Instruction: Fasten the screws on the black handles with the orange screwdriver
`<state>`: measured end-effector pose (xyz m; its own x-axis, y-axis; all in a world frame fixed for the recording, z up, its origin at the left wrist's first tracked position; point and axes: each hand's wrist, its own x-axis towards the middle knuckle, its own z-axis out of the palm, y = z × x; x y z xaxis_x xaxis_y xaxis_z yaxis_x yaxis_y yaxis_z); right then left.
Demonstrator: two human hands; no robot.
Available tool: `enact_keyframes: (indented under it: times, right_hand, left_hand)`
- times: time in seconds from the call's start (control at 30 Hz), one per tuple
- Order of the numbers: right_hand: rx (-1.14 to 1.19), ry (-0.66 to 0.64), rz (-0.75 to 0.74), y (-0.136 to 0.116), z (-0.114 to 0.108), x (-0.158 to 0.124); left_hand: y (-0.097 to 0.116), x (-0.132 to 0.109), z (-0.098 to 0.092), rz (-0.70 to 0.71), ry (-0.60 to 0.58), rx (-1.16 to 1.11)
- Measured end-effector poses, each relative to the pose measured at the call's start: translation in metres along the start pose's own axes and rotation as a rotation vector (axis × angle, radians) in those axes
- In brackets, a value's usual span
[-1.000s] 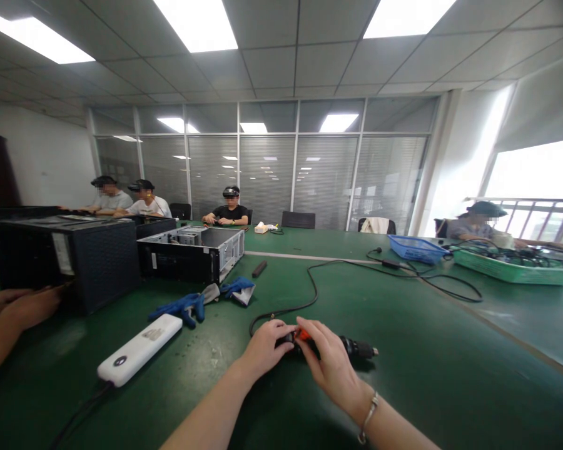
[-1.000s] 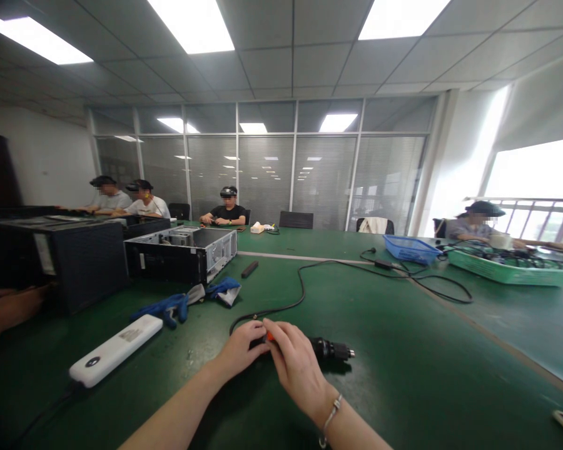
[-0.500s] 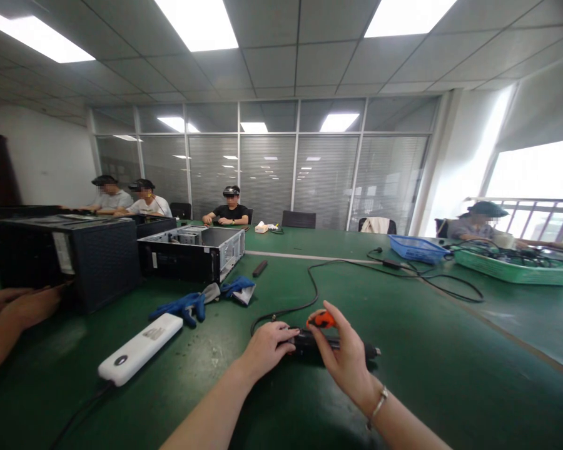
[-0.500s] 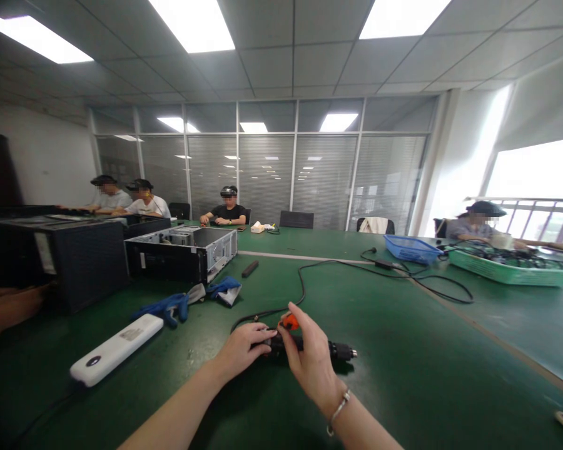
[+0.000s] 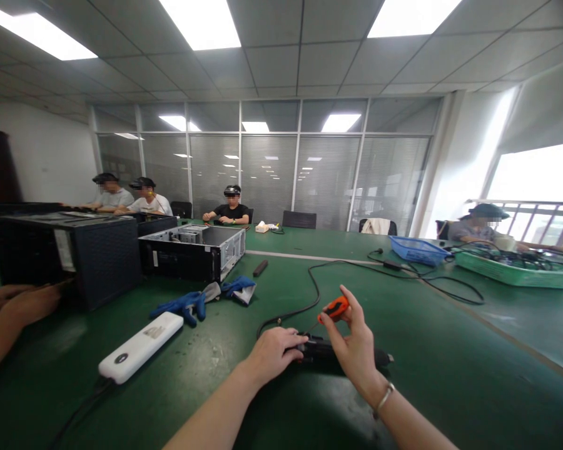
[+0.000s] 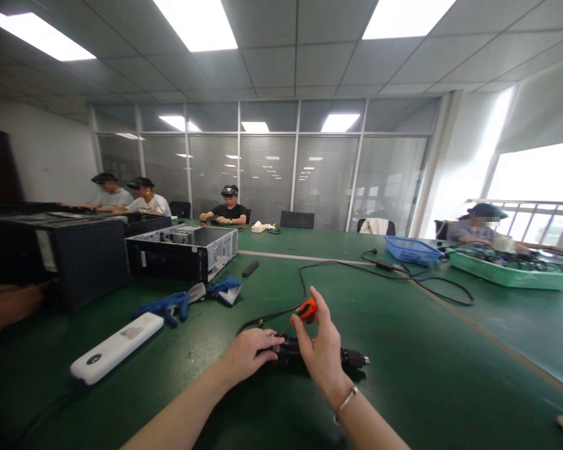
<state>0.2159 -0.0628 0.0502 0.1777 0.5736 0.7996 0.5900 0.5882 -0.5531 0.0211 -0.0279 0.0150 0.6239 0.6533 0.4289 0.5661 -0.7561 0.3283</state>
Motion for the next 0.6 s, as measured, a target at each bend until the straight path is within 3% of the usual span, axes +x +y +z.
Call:
enact_keyframes:
  times: [0.27, 0.6]
  right_hand:
    - [0.006, 0.034, 0.111, 0.001, -0.002, 0.005]
    - [-0.023, -0.032, 0.120, -0.001, -0.001, 0.005]
  left_hand:
    - [-0.007, -0.001, 0.003, -0.014, 0.005, -0.019]
    - [0.004, -0.002, -0.008, -0.009, -0.011, -0.053]
